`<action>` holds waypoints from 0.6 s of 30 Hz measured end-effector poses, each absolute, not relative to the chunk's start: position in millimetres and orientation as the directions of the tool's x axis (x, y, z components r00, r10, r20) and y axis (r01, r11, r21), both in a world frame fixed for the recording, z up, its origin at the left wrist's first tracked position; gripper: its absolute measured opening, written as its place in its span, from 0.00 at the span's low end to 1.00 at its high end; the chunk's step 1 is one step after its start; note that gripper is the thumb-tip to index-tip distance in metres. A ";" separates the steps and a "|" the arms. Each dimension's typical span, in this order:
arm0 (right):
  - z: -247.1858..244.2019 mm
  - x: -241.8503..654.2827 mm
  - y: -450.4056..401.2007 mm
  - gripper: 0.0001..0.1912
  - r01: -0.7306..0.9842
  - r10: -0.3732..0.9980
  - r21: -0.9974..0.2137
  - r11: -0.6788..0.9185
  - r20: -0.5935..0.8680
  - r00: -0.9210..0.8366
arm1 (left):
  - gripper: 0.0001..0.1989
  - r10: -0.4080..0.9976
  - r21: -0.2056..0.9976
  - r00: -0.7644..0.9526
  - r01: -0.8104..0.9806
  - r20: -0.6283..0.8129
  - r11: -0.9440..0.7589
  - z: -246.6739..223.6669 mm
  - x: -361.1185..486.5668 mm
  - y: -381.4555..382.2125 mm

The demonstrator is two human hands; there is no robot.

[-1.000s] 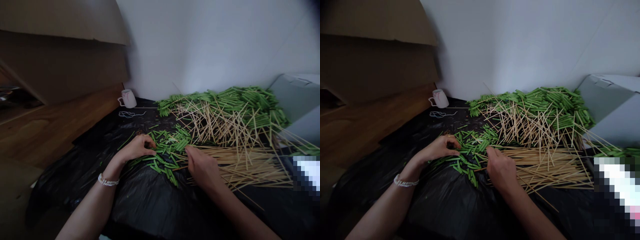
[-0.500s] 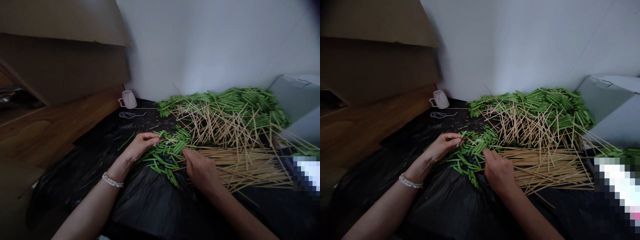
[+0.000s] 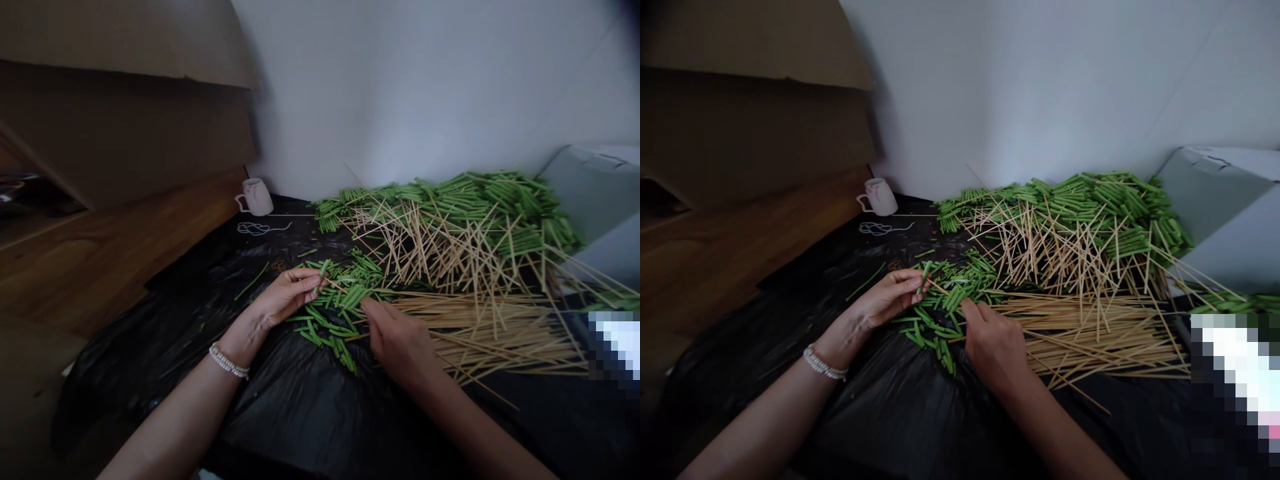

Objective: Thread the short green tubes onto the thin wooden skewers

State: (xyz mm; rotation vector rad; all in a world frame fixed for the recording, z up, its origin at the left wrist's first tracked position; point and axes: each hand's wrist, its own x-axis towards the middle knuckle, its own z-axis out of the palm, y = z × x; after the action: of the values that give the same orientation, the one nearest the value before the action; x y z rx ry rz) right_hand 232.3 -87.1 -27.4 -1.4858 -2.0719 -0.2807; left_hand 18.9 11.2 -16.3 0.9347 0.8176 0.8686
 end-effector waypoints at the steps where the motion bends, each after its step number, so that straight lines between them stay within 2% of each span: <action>1: -27.3 232.3 -87.1 0.16 0.920 0.797 -0.152 0.361 0.562 -0.220 | 0.11 0.886 0.908 0.415 -0.258 -0.206 0.331 -16.5 18.9 11.2; 18: -29.5 231.4 -87.5 0.15 0.917 0.763 -0.139 0.374 0.609 -0.219 | 0.13 0.888 0.886 0.414 -0.310 -0.202 0.346 -15.0 20.0 10.4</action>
State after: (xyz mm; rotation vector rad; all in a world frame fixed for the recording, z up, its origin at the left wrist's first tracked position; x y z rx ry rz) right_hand 231.4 -87.5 -29.5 -1.4421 -2.0392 -0.3335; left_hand 20.0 10.4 -15.0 0.8851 0.7866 0.8906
